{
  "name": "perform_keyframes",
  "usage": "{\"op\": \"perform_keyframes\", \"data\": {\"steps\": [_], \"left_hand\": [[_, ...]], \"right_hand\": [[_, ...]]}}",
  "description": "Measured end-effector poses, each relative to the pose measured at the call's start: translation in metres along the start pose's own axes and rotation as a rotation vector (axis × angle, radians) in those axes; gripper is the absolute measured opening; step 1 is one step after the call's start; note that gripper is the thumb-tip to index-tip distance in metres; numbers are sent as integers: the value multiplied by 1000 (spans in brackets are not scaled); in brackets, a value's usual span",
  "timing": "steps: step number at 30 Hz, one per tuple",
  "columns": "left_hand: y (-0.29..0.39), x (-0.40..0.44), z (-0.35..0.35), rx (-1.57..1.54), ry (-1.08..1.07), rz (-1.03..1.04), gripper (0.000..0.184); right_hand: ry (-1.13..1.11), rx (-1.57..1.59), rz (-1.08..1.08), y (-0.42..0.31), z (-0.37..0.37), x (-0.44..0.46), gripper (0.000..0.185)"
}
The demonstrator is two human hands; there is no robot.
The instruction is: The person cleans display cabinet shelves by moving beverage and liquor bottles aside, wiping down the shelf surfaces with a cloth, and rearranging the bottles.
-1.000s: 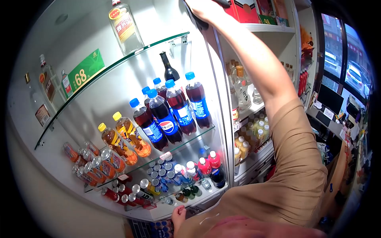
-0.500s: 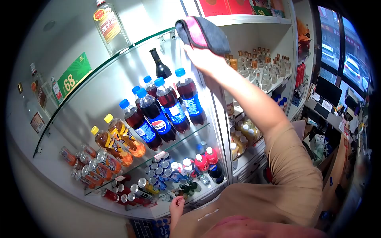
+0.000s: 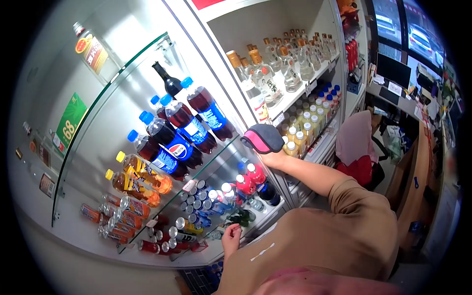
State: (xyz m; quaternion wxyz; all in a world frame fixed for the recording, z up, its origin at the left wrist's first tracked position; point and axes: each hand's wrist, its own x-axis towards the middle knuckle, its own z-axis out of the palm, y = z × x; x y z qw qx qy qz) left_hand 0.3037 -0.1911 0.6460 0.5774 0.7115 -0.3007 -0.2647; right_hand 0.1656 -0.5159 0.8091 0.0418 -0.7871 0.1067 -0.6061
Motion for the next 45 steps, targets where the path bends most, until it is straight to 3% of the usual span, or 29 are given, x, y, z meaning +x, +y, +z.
{"op": "perform_keyframes", "data": {"steps": [8, 10, 14, 18, 22, 27, 30, 32, 35, 38, 40, 45], "left_hand": [[54, 22, 10, 114, -88, 17, 21], [83, 35, 19, 276, -140, 105, 19], [141, 74, 48, 431, -222, 421, 18], [228, 98, 97, 574, -259, 848, 26], [297, 122, 143, 825, -122, 1269, 30], [334, 173, 190, 1032, -34, 1630, 30], [332, 203, 203, 1100, -9, 1587, 32], [326, 203, 210, 1265, 50, 1621, 29], [323, 211, 216, 1195, 150, 1733, 25], [320, 212, 212, 1379, 229, 1731, 23], [319, 215, 212, 1402, 258, 1748, 17], [318, 216, 211, 1580, 278, 1681, 16]], "right_hand": [[90, 115, -23, 10, -13, 20, 23], [63, 148, -18, 16, -14, 17, 25], [27, 411, 79, 28, -9, 4, 29], [-34, 285, 37, 39, -16, -27, 29], [-9, 290, 86, 54, -25, -57, 30], [111, 212, 166, 75, -49, -78, 34], [-43, 302, 518, 80, -53, -127, 35], [-93, 258, 597, 84, -68, -151, 35], [93, 249, 697, 85, -83, -196, 27], [-2, 418, 1313, 84, -97, -241, 28], [-6, 452, 1522, 79, -107, -266, 32], [-86, 396, 1626, 75, -110, -337, 38]]}}
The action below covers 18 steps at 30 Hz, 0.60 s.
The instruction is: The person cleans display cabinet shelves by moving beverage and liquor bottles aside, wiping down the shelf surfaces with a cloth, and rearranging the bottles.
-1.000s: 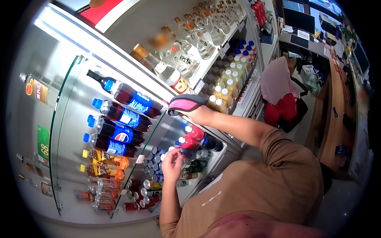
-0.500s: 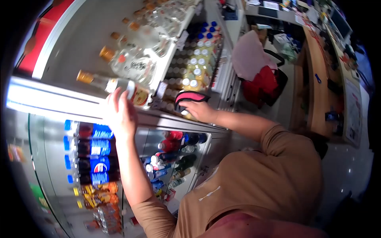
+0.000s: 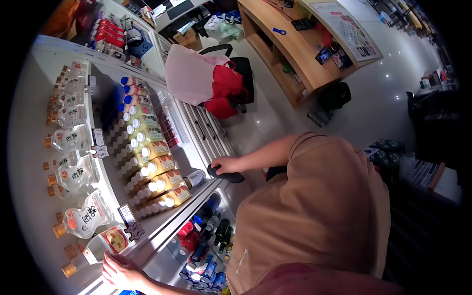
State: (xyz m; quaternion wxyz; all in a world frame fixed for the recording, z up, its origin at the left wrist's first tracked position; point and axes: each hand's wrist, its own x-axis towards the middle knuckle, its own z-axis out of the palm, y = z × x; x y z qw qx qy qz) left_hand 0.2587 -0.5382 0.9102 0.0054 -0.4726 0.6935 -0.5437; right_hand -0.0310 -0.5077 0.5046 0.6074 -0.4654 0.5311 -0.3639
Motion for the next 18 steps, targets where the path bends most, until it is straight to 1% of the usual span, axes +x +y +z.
{"op": "perform_keyframes", "data": {"steps": [1, 3, 4, 5, 8, 9, 10, 13, 15, 18], "left_hand": [[1, 0, 1, 20, -17, -2, 16], [1, -3, 5, 65, -49, -21, 17], [-3, -5, 12, 82, 19, 13, 17], [-3, -4, 14, 81, 21, 11, 17], [-4, -5, 15, 79, 10, 0, 17], [-6, -4, 13, 63, 2, 26, 17], [-4, -5, 13, 43, 10, 24, 17], [-4, -6, 16, 40, 40, 14, 19], [-4, -6, 14, 62, -20, -6, 19], [-1, -8, 12, -40, 8, -47, 21]], "right_hand": [[2, -29, -5, 7, -5, -6, 37], [-11, -41, 61, 28, -12, -8, 36], [-13, -55, 64, 44, -16, -5, 37], [-19, -70, 67, 50, -20, -6, 37], [8, 121, 206, 66, -26, -13, 39], [16, 181, 248, 70, -24, -16, 39], [41, 191, 274, 72, -22, -18, 38], [20, 195, 274, 75, -17, -23, 36], [14, 162, 276, 84, -9, -23, 35], [-37, 208, 317, 105, 1, -36, 36]]}}
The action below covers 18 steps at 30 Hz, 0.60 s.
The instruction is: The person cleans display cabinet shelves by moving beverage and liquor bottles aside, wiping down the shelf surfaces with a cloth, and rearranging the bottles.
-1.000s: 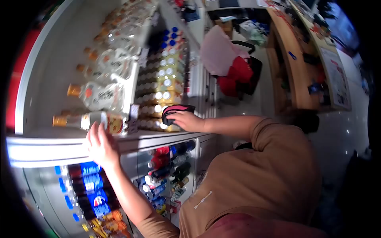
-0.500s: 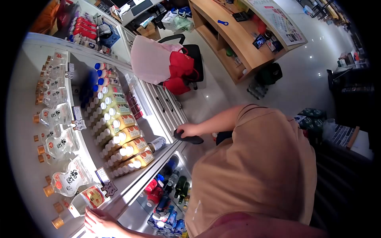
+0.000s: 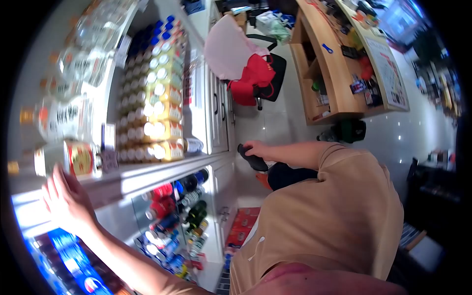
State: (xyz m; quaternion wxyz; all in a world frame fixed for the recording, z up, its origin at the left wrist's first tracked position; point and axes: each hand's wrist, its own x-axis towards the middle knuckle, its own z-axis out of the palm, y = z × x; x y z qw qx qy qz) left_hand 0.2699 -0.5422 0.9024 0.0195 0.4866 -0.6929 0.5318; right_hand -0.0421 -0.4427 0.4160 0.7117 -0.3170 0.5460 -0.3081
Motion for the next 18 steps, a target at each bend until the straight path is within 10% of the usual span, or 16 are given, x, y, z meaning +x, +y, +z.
{"op": "perform_keyframes", "data": {"steps": [10, 18], "left_hand": [[98, -129, -24, -836, 352, -177, 39], [355, -454, -54, -1364, -822, -777, 65]], "right_hand": [[-205, 96, 246, 62, -13, -27, 31], [-576, 48, 493, 103, 24, -12, 29]]}}
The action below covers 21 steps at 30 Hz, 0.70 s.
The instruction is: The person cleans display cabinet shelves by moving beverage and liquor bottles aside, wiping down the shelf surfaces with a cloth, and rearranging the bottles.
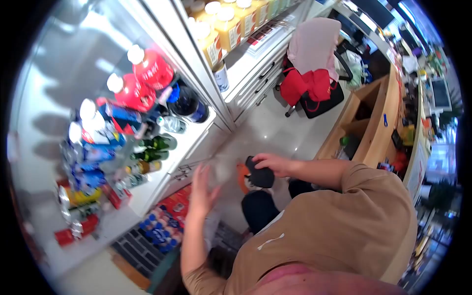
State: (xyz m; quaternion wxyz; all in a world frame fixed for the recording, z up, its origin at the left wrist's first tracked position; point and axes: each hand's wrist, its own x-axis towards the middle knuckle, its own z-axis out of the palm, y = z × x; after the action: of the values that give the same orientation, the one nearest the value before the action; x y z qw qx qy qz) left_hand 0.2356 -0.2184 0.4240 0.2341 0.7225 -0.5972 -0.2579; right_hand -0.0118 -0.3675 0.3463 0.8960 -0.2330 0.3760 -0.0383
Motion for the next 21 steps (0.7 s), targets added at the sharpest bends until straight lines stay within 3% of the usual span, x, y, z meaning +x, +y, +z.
{"op": "perform_keyframes", "data": {"steps": [2, 3, 4, 6, 7, 9, 11, 12, 13, 14, 15, 16, 18, 21], "left_hand": [[-67, -73, 10, 131, 49, -150, 67], [-101, -118, 18, 208, 172, -312, 56], [-146, -171, 32, -84, 423, -517, 52], [-214, -281, 52, 302, 724, -503, 47], [-165, -289, 111, 432, 805, -630, 46], [-99, -272, 148, 282, 993, -650, 47], [-72, -309, 215, 113, 1065, -534, 50], [-48, -320, 241, 107, 970, -737, 50], [-44, -306, 269, 82, 932, -881, 50], [-22, -340, 319, -105, 1042, -959, 48], [-14, -323, 329, -344, 1208, -957, 47], [8, -320, 322, -274, 1221, -886, 46], [64, -350, 337, -107, 1189, -822, 46], [142, -308, 345, -295, 987, -663, 53]], "right_hand": [[-124, -129, -11, 31, -32, 46, 29], [-177, -147, 45, 43, -48, 66, 28], [-230, -160, 100, 54, -64, 84, 26], [-286, -129, 168, 76, -94, 108, 24], [-537, -187, 71, 123, -174, 147, 24], [-612, -13, 96, 119, -190, 158, 25], [-395, 126, -24, 176, -218, 137, 26], [-435, 228, 57, 192, -223, 111, 28], [-529, 190, 67, 153, -227, 107, 29], [-476, 181, 51, 189, -255, 90, 30], [-452, 108, -26, 154, -253, 100, 31], [-341, -19, 23, 142, -243, 90, 33], [-390, 15, 91, 154, -237, 68, 32], [-626, 40, 189, 195, -224, 42, 28]]}}
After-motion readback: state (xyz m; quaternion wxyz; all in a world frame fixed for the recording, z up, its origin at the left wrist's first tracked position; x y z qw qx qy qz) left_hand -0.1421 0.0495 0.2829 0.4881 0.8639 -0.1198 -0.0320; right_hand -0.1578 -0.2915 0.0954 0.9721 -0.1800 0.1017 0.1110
